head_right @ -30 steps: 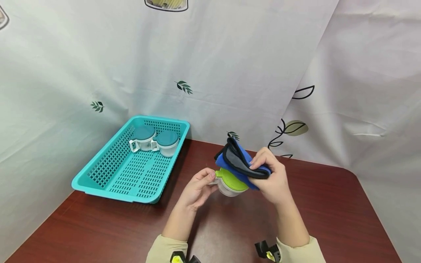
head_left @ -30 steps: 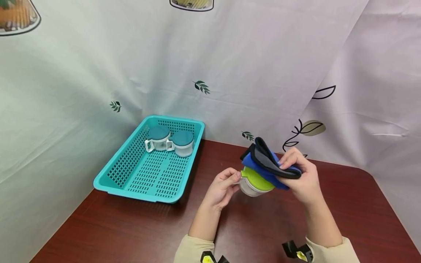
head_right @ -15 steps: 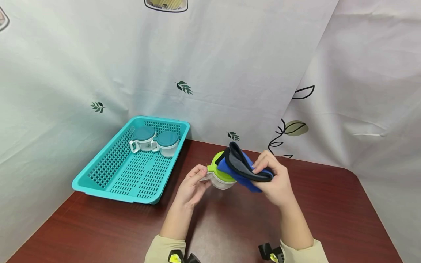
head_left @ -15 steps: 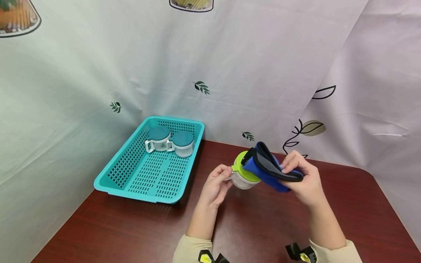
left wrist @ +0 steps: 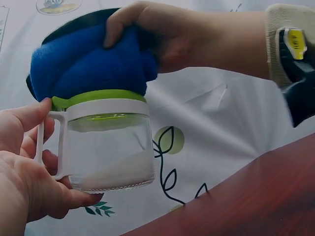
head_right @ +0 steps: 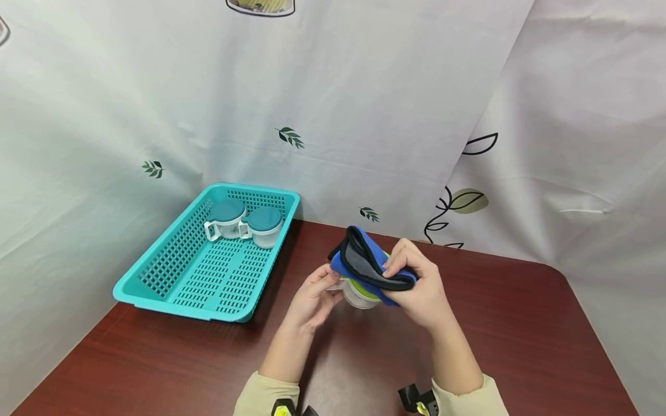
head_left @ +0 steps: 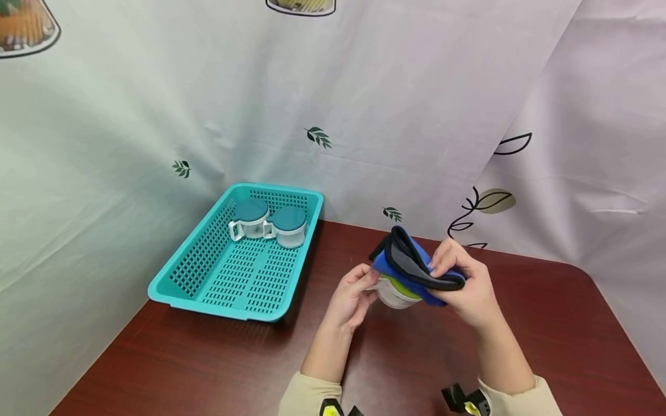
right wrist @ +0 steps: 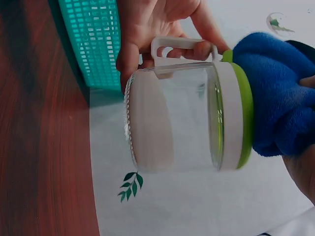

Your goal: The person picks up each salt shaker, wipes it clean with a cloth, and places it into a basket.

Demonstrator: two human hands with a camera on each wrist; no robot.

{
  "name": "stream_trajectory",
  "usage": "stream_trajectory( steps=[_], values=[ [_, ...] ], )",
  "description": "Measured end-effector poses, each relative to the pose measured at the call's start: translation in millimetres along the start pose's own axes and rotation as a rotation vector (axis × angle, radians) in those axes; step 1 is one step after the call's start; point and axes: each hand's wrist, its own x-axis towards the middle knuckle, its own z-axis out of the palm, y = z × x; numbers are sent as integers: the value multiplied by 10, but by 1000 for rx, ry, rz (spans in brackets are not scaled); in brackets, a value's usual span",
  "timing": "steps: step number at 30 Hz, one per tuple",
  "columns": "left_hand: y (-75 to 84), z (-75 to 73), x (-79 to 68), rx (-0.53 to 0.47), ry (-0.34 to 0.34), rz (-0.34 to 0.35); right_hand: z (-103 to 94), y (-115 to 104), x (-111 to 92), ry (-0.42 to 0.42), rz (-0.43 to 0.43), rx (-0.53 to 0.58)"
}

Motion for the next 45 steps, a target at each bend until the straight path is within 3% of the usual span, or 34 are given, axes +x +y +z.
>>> stream_trajectory(
  steps=[3, 6, 10, 15, 20, 27, 30, 35, 39, 45],
  values=[
    [42, -46, 8, -19, 26, 25, -12, -2, -7, -28, -30, 15],
    [90, -97, 10, -28, 32, 44, -70, -20, -15, 1, -26, 21],
    [131, -127, -7, 2, -16, 45, -165, -36, -1, 78, -12, 23],
    [87, -56, -27, 41, -74, -6, -144, -31, 52, 122, 3, -18],
    [12, 24, -14, 38, -32, -36, -3, -34, 35, 46, 24, -29],
    [42, -36, 5, 11, 44, 1, -8, -36, -25, -34, -27, 25],
    [83, -66, 0, 5, 40, 17, -101, -41, -40, 0, -22, 32],
    [98, -69, -13, 34, -41, 12, -213, -50, -20, 92, -10, 56],
    [54, -22, -20, 54, -91, -4, -136, -53, 34, 110, 3, 26],
    [-2, 26, -14, 37, -46, -1, 64, -62, 46, 38, 17, -20]
  ],
)
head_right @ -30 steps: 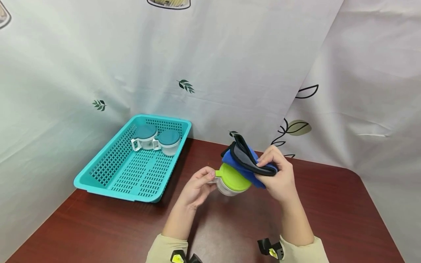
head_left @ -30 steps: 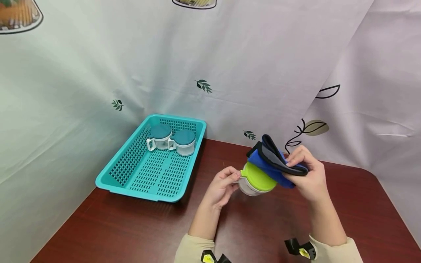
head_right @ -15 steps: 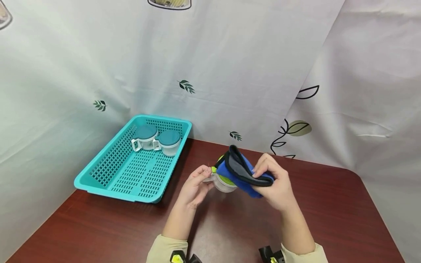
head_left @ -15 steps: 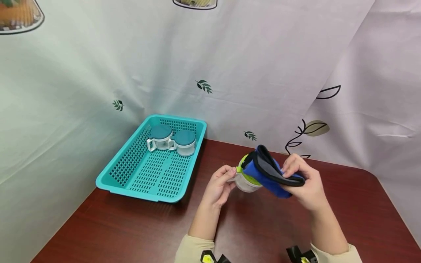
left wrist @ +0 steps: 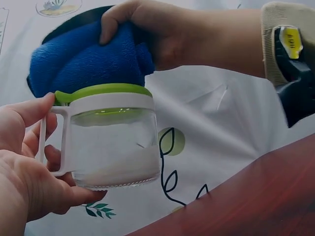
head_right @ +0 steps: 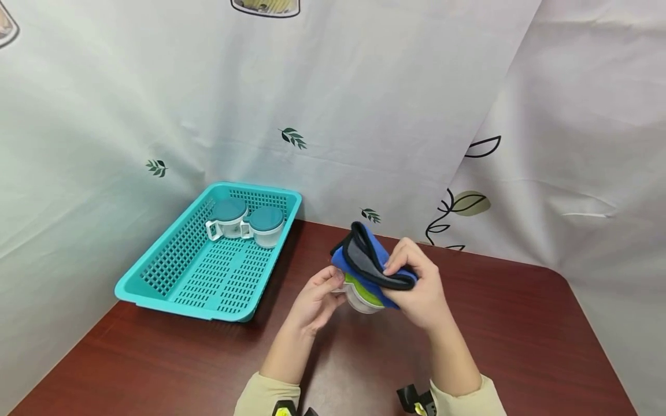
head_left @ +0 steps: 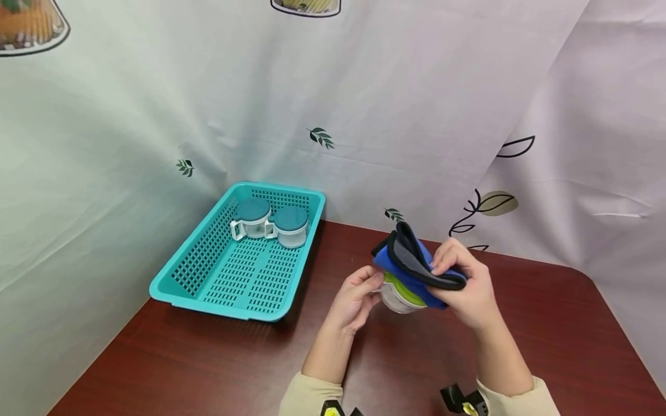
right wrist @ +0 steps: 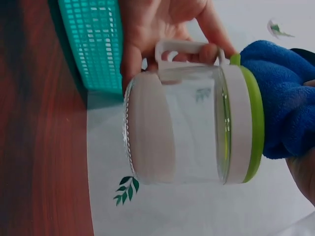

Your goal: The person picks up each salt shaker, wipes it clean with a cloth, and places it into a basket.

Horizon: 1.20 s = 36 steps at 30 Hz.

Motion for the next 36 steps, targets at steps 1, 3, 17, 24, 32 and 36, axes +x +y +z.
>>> stream_trajectory(
  steps=[1, 3, 17, 24, 32, 36],
  values=[
    [7, -1, -2, -1, 12, 7, 20, -4, -2, -20, -5, 3],
    [29, -10, -5, -2, 31, 24, 40, -15, -8, -49, -25, 9],
    [311, -105, -30, -34, 81, 69, -372, -93, -123, 137, -37, 61],
    [784, -133, 67, -60, 73, 57, -566, -166, -206, 485, -38, 195],
    [1438, -293, 156, -114, 115, 116, -678, -228, -245, 616, -42, 288],
    [1717, -457, 175, -65, 137, 110, -727, -255, -272, 638, -58, 336]
  ],
)
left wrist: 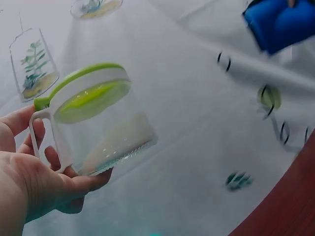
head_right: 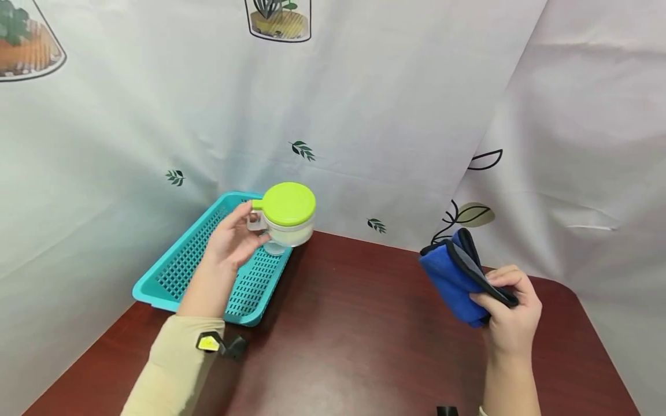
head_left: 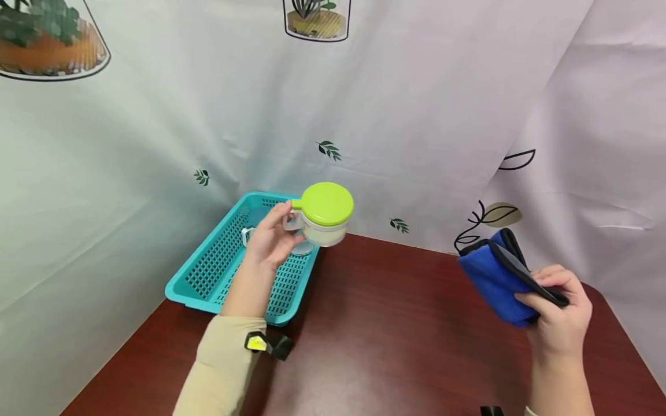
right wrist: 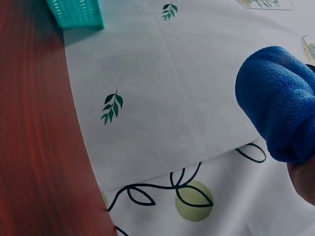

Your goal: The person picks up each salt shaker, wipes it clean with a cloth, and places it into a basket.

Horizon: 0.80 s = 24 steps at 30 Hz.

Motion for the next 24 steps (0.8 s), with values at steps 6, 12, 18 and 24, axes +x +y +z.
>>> stream_trajectory(
  steps=[6, 12, 18, 24],
  values=[
    [357, -393, 59, 21, 44, -24, -45, -25, -3, 6, -7, 10],
    [573, -858, 58, -30, 86, -159, -45, -10, -20, 7, 1, 16],
    [576, -1131, 85, 57, 125, -248, -38, 8, -35, 10, -2, 20],
    [528, -1272, 133, 201, 137, -290, -16, 34, -51, 7, 1, 25]
  ],
)
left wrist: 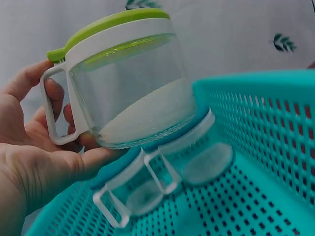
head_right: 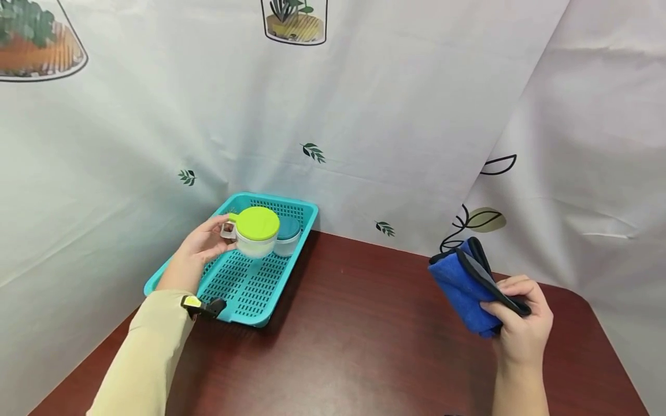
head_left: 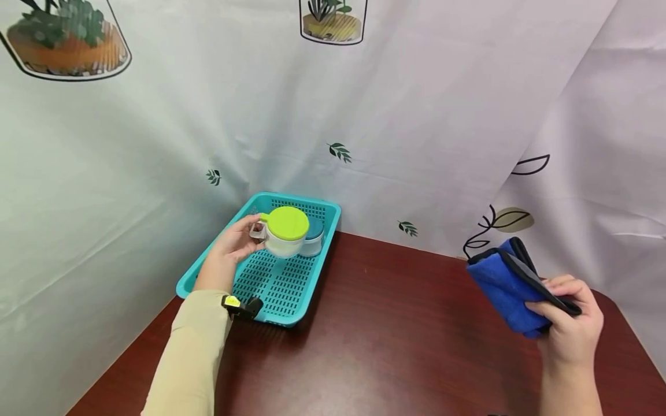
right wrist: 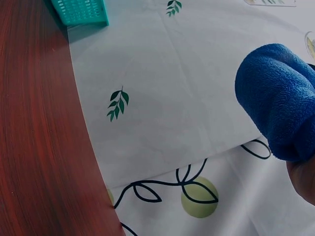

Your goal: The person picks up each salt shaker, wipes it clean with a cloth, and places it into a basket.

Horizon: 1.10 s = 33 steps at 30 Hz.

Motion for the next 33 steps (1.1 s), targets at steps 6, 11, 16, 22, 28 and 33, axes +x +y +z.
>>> stream_trajectory(
  steps=[6, 11, 16, 22, 28, 33],
  values=[
    [-81, -61, 55, 184, -29, -58, -7, 8, -8, 2, 3, 3],
    [-126, -73, 93, 308, -24, -115, -16, 1, -4, 18, 0, 17],
    [-178, -81, 133, 391, 3, -175, -15, 0, 4, 16, -1, 20],
    [-268, -178, 204, 448, 65, -203, -3, 8, -6, 4, -2, 18],
    [-304, -226, 206, 529, 56, -232, 6, 13, -20, -8, -5, 10],
    [-311, -230, 194, 543, 41, -248, 12, 21, -20, 0, -1, 13]
  ],
)
